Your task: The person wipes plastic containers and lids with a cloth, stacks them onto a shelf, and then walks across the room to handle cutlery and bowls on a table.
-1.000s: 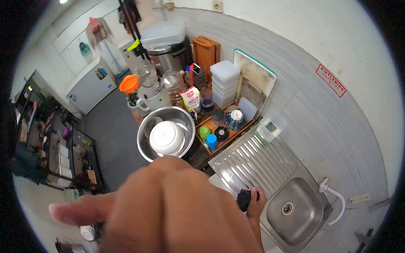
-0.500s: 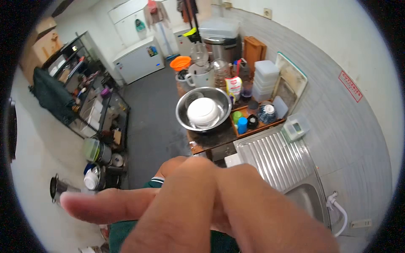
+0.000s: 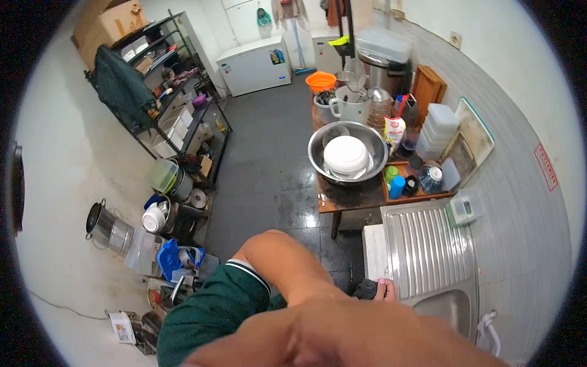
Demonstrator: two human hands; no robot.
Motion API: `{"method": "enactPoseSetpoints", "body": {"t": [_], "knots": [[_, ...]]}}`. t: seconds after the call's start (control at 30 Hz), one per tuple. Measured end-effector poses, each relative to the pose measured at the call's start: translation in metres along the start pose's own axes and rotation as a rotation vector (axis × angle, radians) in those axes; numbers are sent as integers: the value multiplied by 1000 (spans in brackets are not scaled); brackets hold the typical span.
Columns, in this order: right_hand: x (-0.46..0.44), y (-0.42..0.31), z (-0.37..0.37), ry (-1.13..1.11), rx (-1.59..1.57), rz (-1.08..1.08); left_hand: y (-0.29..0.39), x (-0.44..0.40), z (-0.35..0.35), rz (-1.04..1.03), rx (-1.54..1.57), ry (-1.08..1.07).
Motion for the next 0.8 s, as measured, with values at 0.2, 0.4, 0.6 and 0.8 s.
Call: {"method": "enactPoseSetpoints", "body": {"t": [0.2,0.4,0.6,0.8], "knots": [[-13,-7,-51,-162,-129,95,27,29,-15,-7,1,25],[-11,-40,-129,-253,-142,224,127,51,-5,-1,47,41],[1,-82,-212,-349,-145,228,215,81,0,-37,121,55],[-3,-89,-280,-416,-168,119,263,104,21,-48,201,94]]}}
Point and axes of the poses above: each hand's wrist, its own x-axis away from the middle knuckle, its own z-axis out of the back of the hand, y = z × x, the point moved 2 cm from there along -x, towards the middle knuckle, and after that the axes turned 7 degrees about z, right-handed, at the moved point
